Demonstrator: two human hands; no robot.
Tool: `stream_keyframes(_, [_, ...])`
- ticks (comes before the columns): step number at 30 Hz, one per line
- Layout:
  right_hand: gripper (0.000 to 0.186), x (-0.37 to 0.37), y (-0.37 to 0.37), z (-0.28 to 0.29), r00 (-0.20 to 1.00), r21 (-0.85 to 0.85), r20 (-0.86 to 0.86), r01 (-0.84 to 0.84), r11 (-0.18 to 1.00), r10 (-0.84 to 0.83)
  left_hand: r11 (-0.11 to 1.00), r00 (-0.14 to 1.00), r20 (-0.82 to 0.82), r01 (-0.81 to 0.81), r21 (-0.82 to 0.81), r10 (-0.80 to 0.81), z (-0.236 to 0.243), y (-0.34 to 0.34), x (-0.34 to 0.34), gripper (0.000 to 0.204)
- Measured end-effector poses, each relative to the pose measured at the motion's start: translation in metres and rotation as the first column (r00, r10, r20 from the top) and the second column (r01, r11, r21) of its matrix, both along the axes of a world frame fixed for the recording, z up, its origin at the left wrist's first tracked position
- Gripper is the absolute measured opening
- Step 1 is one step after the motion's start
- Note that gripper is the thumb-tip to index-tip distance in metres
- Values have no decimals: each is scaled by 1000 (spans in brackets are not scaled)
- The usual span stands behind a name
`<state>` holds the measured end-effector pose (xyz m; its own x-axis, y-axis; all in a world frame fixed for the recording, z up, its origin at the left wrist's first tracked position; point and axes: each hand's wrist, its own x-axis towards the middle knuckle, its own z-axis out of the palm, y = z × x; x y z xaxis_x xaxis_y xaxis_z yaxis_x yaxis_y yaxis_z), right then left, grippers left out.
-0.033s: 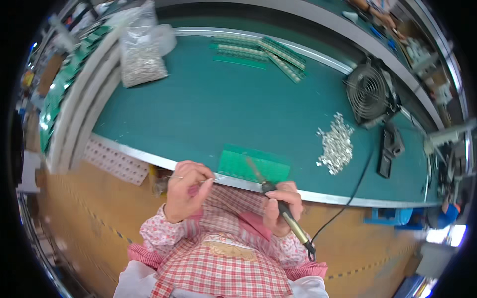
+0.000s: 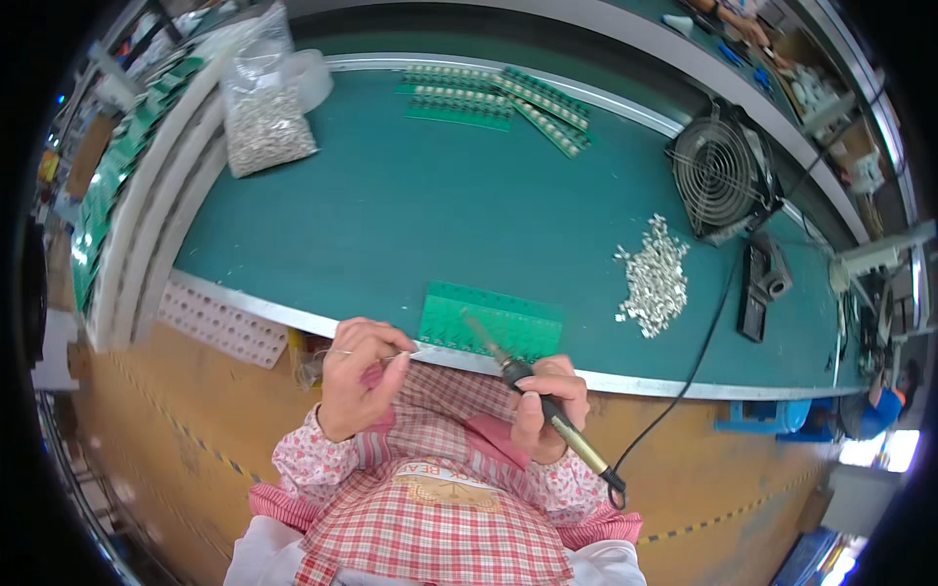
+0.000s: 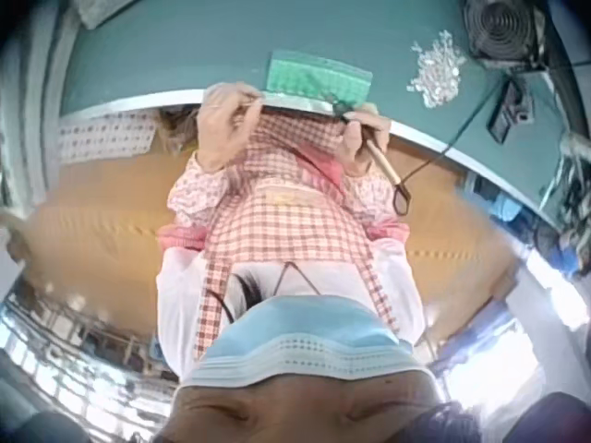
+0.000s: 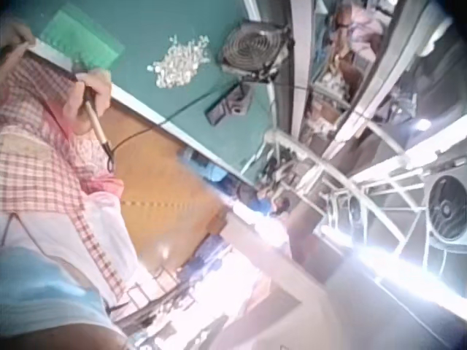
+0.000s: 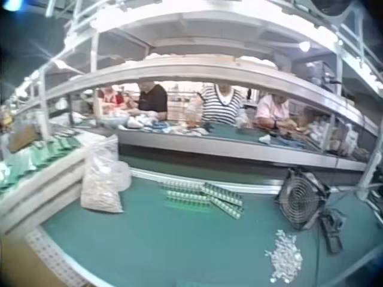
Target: The person solders components onto a circuit board strip using a soldering iron and wire, then inserts small electrical components onto another circuit board strip by hand.
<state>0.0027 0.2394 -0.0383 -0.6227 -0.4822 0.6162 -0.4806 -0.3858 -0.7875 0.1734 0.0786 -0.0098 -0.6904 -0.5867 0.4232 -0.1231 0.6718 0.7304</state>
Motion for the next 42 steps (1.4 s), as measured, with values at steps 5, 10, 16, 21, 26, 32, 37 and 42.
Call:
stream_keyframes(5, [10,2,3,-4,993,-24,51,-101,995,102,999,999,33,15,-30,-14,2,-1,-3,16])
stream_keyframes(10, [10,3,4,-9,992,-39,-39,-123,992,121,998,1000,30,11,-58,-9,0,-1,-4,17])
stream_keyframes(16, [12,6,1,-14,993,-33,-95,-67,997,64,997,999,35,-1,-74,4,-6,-1,-5,19])
stream_keyframes(21, [12,7,-1,-14,991,-61,-115,-80,995,72,993,999,43,-12,-115,17,-6,0,-8,17])
stream_keyframes(26, [12,11,-1,-14,994,-42,-104,-32,999,27,993,999,41,-13,-115,18,-7,0,-8,17])
stream_keyframes(32, [10,11,3,-8,993,31,-99,-63,998,66,994,999,32,-17,-103,20,-8,0,-8,15])
stream_keyframes(37, [11,13,4,-7,992,40,-107,-60,997,64,993,999,36,-11,-114,15,-9,-1,-8,15])
stream_keyframes(42, [12,9,2,-5,992,-7,-125,-10,1000,9,996,999,31,18,-90,-15,-9,-2,-6,18])
